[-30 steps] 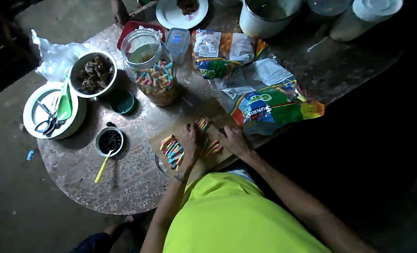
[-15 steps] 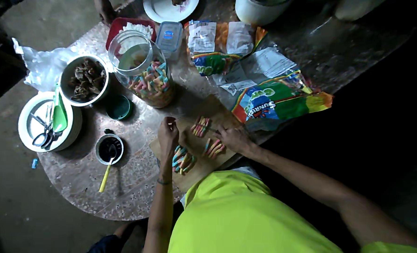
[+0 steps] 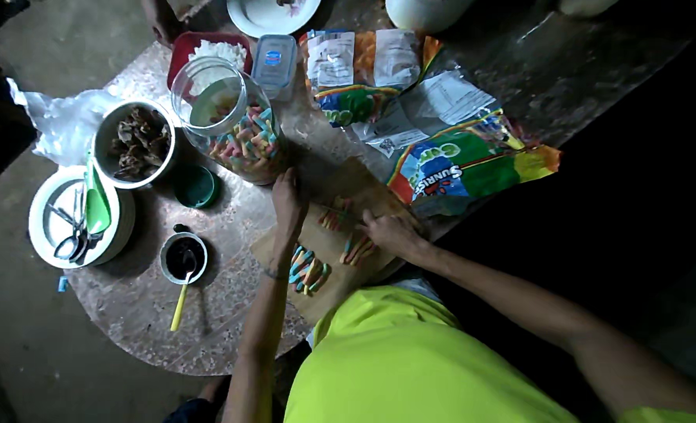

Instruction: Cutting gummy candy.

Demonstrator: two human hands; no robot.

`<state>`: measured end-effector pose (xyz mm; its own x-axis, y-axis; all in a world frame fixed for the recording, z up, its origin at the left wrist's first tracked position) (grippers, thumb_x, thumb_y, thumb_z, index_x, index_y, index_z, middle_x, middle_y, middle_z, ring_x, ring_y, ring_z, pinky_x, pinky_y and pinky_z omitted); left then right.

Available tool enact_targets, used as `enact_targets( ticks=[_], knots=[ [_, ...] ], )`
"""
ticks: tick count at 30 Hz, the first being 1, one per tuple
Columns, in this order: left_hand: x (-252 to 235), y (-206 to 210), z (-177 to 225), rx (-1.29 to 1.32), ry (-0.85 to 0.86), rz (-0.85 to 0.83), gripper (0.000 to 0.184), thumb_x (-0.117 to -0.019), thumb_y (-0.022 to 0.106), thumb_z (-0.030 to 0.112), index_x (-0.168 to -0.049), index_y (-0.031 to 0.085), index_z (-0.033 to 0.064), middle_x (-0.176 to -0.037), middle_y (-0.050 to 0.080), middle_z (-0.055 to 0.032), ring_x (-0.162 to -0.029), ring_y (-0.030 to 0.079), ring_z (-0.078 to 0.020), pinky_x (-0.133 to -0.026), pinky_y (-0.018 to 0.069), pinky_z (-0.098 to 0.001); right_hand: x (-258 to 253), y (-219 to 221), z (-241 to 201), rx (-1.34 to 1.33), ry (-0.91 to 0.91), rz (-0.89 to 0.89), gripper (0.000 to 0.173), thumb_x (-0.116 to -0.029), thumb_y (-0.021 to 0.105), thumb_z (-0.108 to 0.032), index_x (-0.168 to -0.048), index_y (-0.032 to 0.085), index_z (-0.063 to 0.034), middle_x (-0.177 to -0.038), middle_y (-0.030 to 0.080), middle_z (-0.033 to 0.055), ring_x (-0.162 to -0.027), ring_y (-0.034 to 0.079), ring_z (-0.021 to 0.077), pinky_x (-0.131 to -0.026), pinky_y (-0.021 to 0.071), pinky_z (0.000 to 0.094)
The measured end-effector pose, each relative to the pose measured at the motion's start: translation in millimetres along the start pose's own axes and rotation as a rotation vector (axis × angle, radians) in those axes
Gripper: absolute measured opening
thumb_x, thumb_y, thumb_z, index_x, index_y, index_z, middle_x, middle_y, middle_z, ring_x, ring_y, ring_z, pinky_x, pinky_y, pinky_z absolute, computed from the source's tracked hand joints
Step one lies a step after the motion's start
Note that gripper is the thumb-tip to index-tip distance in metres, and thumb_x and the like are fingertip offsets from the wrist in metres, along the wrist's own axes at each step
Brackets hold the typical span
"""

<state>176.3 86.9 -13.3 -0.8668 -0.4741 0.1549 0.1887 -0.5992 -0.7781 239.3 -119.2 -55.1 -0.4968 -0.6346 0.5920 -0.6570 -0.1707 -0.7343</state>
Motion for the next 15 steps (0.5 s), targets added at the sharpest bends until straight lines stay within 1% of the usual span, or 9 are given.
enact_targets(
  ticks=[2, 4, 6, 7, 8, 10, 12, 13, 15],
  knots=[
    [-27.4, 18.8, -6.1, -0.039, 0.008, -0.008, 0.038, -0.1027, 0.056, 0.009, -0.139, 0.056, -0.0015, -0.131, 0.06, -0.0306, -0.122, 0.059, -0.048, -0.102, 0.0478, -0.0596, -1.4, -0.9, -2.7, 0.003, 0.012, -0.026, 0.053, -0.1125, 0.037, -0.039, -0.141, 0.048, 0.004, -0.105, 0.069, 0.0303, -0.107, 0.066, 0.05, -0.091, 0.0503, 0.0625],
    [-51.1, 34.7, -6.2, -0.113, -0.075, -0.029, 0.034, -0.1055, 0.053, 0.019, -0.132, 0.062, 0.0003, -0.122, 0.067, -0.0272, -0.116, 0.064, -0.0446, -0.097, 0.0503, -0.0604, -3.2, -1.2, -5.0, 0.02, 0.027, -0.044, 0.055, -0.1126, 0.035, -0.04, -0.141, 0.048, 0.005, -0.106, 0.068, 0.0308, -0.108, 0.066, 0.0499, -0.093, 0.0503, 0.0619],
    [-57.4, 49.5, -9.0, -0.16, -0.143, -0.041, 0.04, -0.1076, 0.047, 0.031, -0.131, 0.064, 0.0026, -0.123, 0.068, -0.0242, -0.117, 0.065, -0.0423, -0.098, 0.0492, -0.0618, -2.1, -3.6, -11.3, 0.056, 0.049, -0.069, 0.056, -0.1131, 0.034, -0.039, -0.142, 0.047, 0.0069, -0.109, 0.068, 0.0324, -0.11, 0.066, 0.0506, -0.095, 0.0492, 0.0618],
    [-53.1, 59.4, -16.5, -0.145, -0.123, -0.007, 0.045, -0.1089, 0.044, 0.037, -0.131, 0.064, 0.0028, -0.124, 0.068, -0.0244, -0.117, 0.064, -0.0429, -0.098, 0.0484, -0.0626, -1.1, -4.1, -14.1, 0.083, 0.054, -0.064, 0.057, -0.1133, 0.033, -0.039, -0.143, 0.047, 0.0074, -0.109, 0.068, 0.0328, -0.109, 0.066, 0.0508, -0.094, 0.0489, 0.0617],
    [-45.9, 68.6, -26.4, -0.107, -0.09, 0.001, 0.05, -0.1103, 0.04, 0.043, -0.134, 0.06, 0.004, -0.127, 0.065, -0.025, -0.12, 0.062, -0.0439, -0.1, 0.0471, -0.0635, -0.6, -3.4, -15.5, 0.107, 0.045, -0.042, 0.057, -0.1134, 0.032, -0.038, -0.143, 0.047, 0.0082, -0.107, 0.068, 0.0331, -0.108, 0.066, 0.0513, -0.093, 0.0492, 0.0618],
    [-45.4, 78.2, -37.8, -0.077, -0.054, 0.06, 0.053, -0.1096, 0.038, 0.048, -0.128, 0.063, 0.0051, -0.119, 0.067, -0.0247, -0.114, 0.064, -0.0451, -0.093, 0.0493, -0.0659, -3.2, 2.1, -14.1, 0.135, 0.008, 0.05, 0.056, -0.113, 0.033, -0.037, -0.138, 0.052, 0.0097, -0.1, 0.07, 0.0327, -0.101, 0.068, 0.0514, -0.088, 0.0508, 0.0612],
    [-49.3, 76.4, -37.5, -0.087, -0.071, 0.073, 0.055, -0.1092, 0.038, 0.049, -0.119, 0.067, 0.004, -0.112, 0.069, -0.024, -0.109, 0.066, -0.0447, -0.088, 0.0508, -0.0663, -6.2, 10.5, -8.8, 0.163, -0.047, 0.194, 0.053, -0.1116, 0.037, -0.034, -0.128, 0.059, 0.0111, -0.089, 0.07, 0.0311, -0.091, 0.07, 0.0506, -0.079, 0.0532, 0.06],
    [-49.2, 74.9, -37.0, -0.092, -0.077, 0.075, 0.055, -0.1091, 0.038, 0.05, -0.118, 0.067, 0.0045, -0.112, 0.069, -0.023, -0.109, 0.066, -0.0435, -0.089, 0.0508, -0.0647, -8.2, 13.7, -5.4, 0.169, -0.078, 0.285, 0.051, -0.11, 0.04, -0.033, -0.122, 0.064, 0.0112, -0.083, 0.07, 0.0298, -0.085, 0.072, 0.05, -0.074, 0.0545, 0.0598],
    [-54.5, 73.4, -34.2, -0.098, -0.088, 0.096, 0.053, -0.1087, 0.041, 0.048, -0.116, 0.069, 0.004, -0.11, 0.07, -0.0231, -0.108, 0.067, -0.0434, -0.089, 0.0508, -0.0644, -11.8, 13.9, -0.9, 0.202, -0.125, 0.375, 0.048, -0.1092, 0.042, -0.03, -0.117, 0.066, 0.0109, -0.078, 0.07, 0.0278, -0.078, 0.072, 0.0484, -0.069, 0.0548, 0.0582]
  ],
)
Point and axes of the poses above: each hand's wrist, its own x-axis away from the middle knuckle, its own y-axis out of the palm, z = x × y, the point moved 2 cm from there along -x, towards the middle knuckle
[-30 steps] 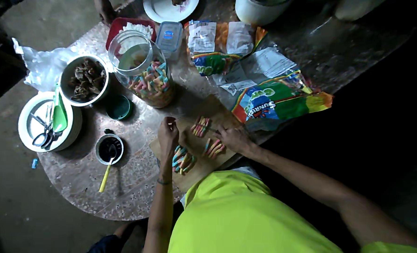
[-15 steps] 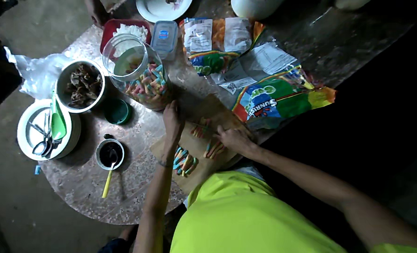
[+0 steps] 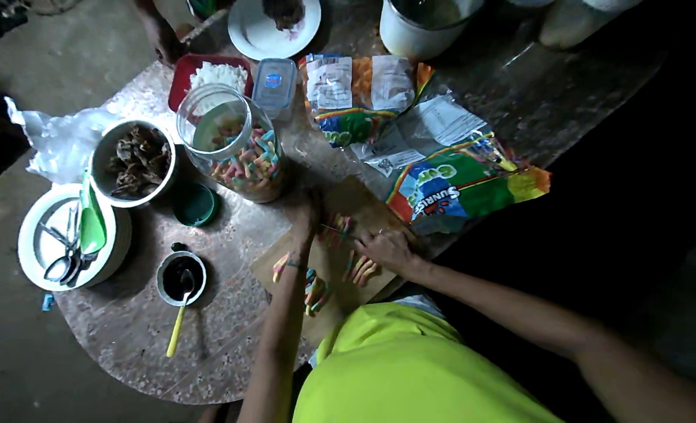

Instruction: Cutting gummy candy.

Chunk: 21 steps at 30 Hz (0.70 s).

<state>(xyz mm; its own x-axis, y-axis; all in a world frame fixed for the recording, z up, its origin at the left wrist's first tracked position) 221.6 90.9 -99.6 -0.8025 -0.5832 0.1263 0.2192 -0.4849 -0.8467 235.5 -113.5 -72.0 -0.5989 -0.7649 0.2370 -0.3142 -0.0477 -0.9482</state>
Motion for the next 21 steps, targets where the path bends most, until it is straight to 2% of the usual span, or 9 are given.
enact_targets(
  ticks=[2, 4, 5, 7, 10, 12, 16, 18, 21],
  knots=[
    [-3.9, 1.2, 3.6, -0.006, -0.032, 0.009, 0.052, -0.1082, 0.043, 0.048, -0.116, 0.07, 0.0042, -0.11, 0.071, -0.0227, -0.107, 0.067, -0.0436, -0.089, 0.0501, -0.066, -0.3, 6.1, 5.4, 0.04, -0.066, 0.052, 0.043, -0.1092, 0.043, -0.025, -0.114, 0.066, 0.0104, -0.078, 0.07, 0.0267, -0.073, 0.071, 0.0469, -0.065, 0.055, 0.0571],
    [1.7, 1.7, 6.2, 0.004, -0.08, -0.023, 0.049, -0.1083, 0.045, 0.044, -0.123, 0.067, 0.0029, -0.116, 0.069, -0.0249, -0.112, 0.064, -0.0454, -0.094, 0.0479, -0.0665, 3.4, 14.6, 7.7, 0.048, -0.099, 0.027, 0.037, -0.1083, 0.044, -0.019, -0.117, 0.067, 0.0081, -0.089, 0.071, 0.0285, -0.076, 0.071, 0.0483, -0.066, 0.0549, 0.0589],
    [3.6, 1.8, 6.3, 0.019, -0.11, -0.054, 0.048, -0.1083, 0.046, 0.043, -0.129, 0.064, 0.0028, -0.121, 0.067, -0.026, -0.116, 0.063, -0.0459, -0.097, 0.047, -0.0658, 4.8, 13.1, 5.4, 0.049, -0.092, -0.059, 0.036, -0.1095, 0.041, -0.015, -0.128, 0.063, 0.0067, -0.103, 0.069, 0.031, -0.084, 0.069, 0.0508, -0.072, 0.0538, 0.0617],
    [-0.1, 1.0, 7.3, 0.02, -0.161, -0.084, 0.048, -0.1077, 0.049, 0.038, -0.136, 0.061, 0.0012, -0.131, 0.064, -0.0266, -0.126, 0.058, -0.0452, -0.106, 0.0426, -0.0626, 1.6, 4.0, -0.3, 0.048, -0.037, -0.142, 0.043, -0.1117, 0.036, -0.021, -0.137, 0.056, 0.007, -0.108, 0.068, 0.0344, -0.093, 0.069, 0.0539, -0.078, 0.0535, 0.0647],
    [-7.1, 2.8, 6.4, 0.029, -0.194, -0.033, 0.047, -0.1042, 0.056, 0.04, -0.129, 0.067, 0.0013, -0.129, 0.066, -0.0237, -0.126, 0.06, -0.0414, -0.107, 0.0443, -0.0587, -3.6, -13.7, -12.7, 0.004, 0.053, -0.384, 0.045, -0.113, 0.031, -0.017, -0.152, 0.042, 0.003, -0.125, 0.062, 0.0359, -0.113, 0.062, 0.055, -0.093, 0.0475, 0.0674],
    [-8.8, 3.4, 7.0, 0.036, -0.213, -0.042, 0.047, -0.1027, 0.058, 0.044, -0.125, 0.07, 0.0046, -0.127, 0.068, -0.0205, -0.124, 0.061, -0.0384, -0.106, 0.0459, -0.0582, -4.5, -4.3, -9.6, -0.042, 0.084, -0.314, 0.047, -0.1134, 0.032, -0.028, -0.147, 0.047, 0.0018, -0.111, 0.069, 0.0341, -0.105, 0.067, 0.053, -0.089, 0.0515, 0.065],
    [-7.3, 3.6, 13.4, -0.033, -0.176, -0.042, 0.042, -0.1039, 0.056, 0.039, -0.124, 0.07, 0.005, -0.127, 0.068, -0.0192, -0.124, 0.061, -0.0368, -0.106, 0.0456, -0.0575, -7.9, 8.6, -1.7, -0.089, 0.037, -0.317, 0.046, -0.1137, 0.032, -0.026, -0.148, 0.045, -0.0002, -0.127, 0.063, 0.0347, -0.11, 0.065, 0.0543, -0.09, 0.0507, 0.0664],
    [-6.8, 4.5, 12.0, -0.054, -0.175, -0.046, 0.041, -0.1044, 0.054, 0.04, -0.123, 0.072, 0.0075, -0.125, 0.07, -0.0172, -0.122, 0.063, -0.0361, -0.105, 0.0462, -0.0587, -7.3, -0.5, -6.2, -0.074, 0.048, -0.393, 0.046, -0.1144, 0.03, -0.027, -0.15, 0.042, -0.0002, -0.124, 0.063, 0.035, -0.114, 0.063, 0.054, -0.093, 0.0495, 0.0655],
    [-5.5, 8.2, 2.8, -0.014, -0.182, -0.036, 0.042, -0.1044, 0.055, 0.041, -0.123, 0.072, 0.008, -0.124, 0.07, -0.0173, -0.12, 0.064, -0.0366, -0.102, 0.048, -0.059, -7.8, -6.5, -17.6, -0.066, 0.062, -0.462, 0.04, -0.1111, 0.038, -0.011, -0.149, 0.042, 0.0002, -0.115, 0.067, 0.0337, -0.113, 0.064, 0.053, -0.094, 0.0507, 0.0635]
  ],
)
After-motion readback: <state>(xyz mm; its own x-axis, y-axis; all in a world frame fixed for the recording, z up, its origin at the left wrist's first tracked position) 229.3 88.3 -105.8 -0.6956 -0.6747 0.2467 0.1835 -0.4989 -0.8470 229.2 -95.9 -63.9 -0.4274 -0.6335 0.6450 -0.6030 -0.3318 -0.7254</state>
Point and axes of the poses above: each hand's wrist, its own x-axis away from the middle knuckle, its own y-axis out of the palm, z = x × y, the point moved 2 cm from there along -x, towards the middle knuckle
